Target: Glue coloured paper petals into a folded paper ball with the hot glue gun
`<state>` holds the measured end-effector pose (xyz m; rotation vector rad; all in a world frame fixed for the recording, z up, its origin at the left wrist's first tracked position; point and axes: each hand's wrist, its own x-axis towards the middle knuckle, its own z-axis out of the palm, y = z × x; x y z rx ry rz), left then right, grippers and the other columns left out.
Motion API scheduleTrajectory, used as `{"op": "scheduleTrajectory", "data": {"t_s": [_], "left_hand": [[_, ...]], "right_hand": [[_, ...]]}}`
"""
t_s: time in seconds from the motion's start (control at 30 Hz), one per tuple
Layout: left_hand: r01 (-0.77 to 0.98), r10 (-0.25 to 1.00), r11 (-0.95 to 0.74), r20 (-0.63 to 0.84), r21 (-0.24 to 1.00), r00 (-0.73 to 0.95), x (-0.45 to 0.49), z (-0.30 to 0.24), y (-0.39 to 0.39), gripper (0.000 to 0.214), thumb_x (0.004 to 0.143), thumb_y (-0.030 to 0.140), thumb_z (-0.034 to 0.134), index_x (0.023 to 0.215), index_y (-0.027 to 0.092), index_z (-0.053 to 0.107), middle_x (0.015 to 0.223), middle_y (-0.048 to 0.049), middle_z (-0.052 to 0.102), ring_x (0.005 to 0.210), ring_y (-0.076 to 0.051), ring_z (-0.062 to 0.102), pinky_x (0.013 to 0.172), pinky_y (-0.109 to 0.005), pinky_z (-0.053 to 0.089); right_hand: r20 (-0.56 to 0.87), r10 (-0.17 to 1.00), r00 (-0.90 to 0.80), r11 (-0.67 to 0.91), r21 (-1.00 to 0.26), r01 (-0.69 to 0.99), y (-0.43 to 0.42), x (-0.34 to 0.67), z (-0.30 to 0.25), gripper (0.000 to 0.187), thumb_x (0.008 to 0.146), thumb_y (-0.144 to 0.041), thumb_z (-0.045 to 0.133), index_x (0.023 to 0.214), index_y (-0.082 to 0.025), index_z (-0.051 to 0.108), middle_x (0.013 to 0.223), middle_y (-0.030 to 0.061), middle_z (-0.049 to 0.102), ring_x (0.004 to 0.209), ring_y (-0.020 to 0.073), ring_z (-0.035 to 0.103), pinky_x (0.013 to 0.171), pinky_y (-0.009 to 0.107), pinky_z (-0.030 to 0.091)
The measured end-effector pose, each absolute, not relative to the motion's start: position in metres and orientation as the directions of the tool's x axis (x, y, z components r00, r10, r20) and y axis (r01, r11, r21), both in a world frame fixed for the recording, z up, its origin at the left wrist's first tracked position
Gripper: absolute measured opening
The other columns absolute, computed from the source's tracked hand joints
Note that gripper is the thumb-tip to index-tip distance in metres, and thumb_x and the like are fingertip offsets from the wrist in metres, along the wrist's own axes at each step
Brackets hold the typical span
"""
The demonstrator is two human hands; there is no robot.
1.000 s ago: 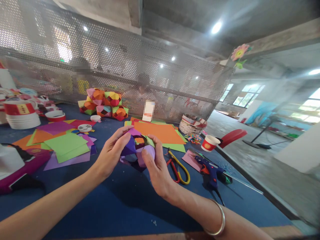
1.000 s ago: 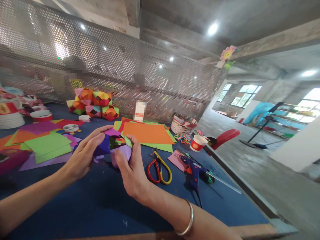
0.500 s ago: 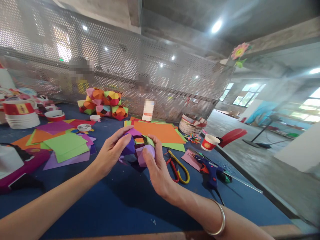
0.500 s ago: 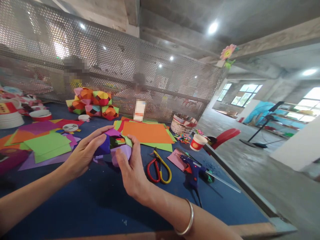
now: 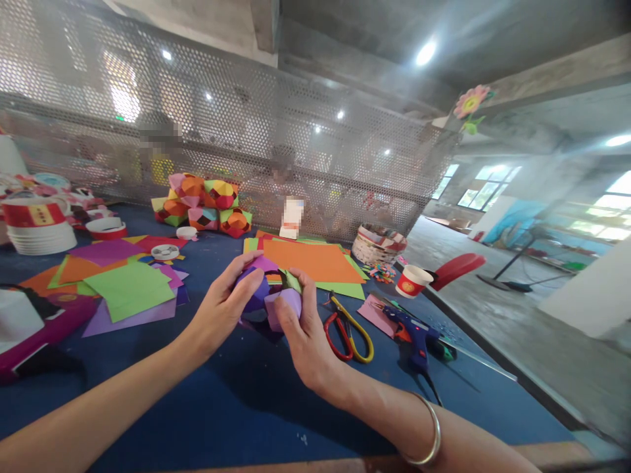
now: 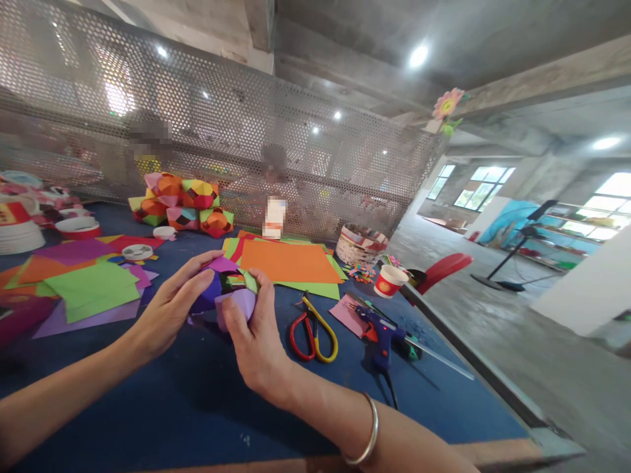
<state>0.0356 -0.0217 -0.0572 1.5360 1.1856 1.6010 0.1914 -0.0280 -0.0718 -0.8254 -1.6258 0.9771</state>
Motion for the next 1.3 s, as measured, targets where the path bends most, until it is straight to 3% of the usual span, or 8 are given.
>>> {"op": "scheduleTrajectory", "data": {"t_s": [0.5, 0.8, 1.3], "left_hand": [[0.195, 0.916, -0.353, 0.38, 0.915, -0.127, 0.041, -0.053, -0.027, 0.05, 0.09, 0.055, 0.054, 0.127, 0.021, 0.061, 0.134, -0.0079, 0.067, 0.131, -0.03, 0.056, 0.114, -0.041, 0.044], [0.217, 0.914, -0.355, 0.386, 0.909, -0.122, 0.041, -0.057, -0.027, 0.049, 0.092, 0.057, 0.053, 0.127, 0.024, 0.061, 0.127, -0.006, 0.068, 0.13, -0.03, 0.057, 0.107, -0.039, 0.049], [0.238, 0.915, -0.351, 0.386, 0.906, -0.12, 0.047, -0.061, -0.03, 0.047, 0.094, 0.056, 0.05, 0.129, 0.024, 0.058, 0.136, -0.0073, 0.063, 0.134, -0.029, 0.054, 0.11, -0.039, 0.047]], "right_hand": [[0.408, 0.874, -0.265, 0.439, -0.896, 0.068, -0.028, 0.189, -0.079, 0.052, 0.096, -0.044, 0.054, 0.138, -0.021, 0.035, 0.136, 0.0125, 0.051, 0.124, 0.0208, 0.053, 0.113, 0.041, 0.043], [0.42, 0.868, -0.265, 0.444, -0.895, 0.034, -0.029, 0.19, -0.078, 0.049, 0.097, -0.042, 0.054, 0.139, -0.023, 0.036, 0.133, 0.0107, 0.053, 0.12, 0.0197, 0.056, 0.109, 0.037, 0.047], [0.444, 0.857, -0.26, 0.479, -0.874, 0.086, -0.026, 0.192, -0.081, 0.045, 0.098, -0.039, 0.051, 0.139, -0.022, 0.038, 0.135, 0.0116, 0.052, 0.125, 0.021, 0.053, 0.116, 0.04, 0.042]]}}
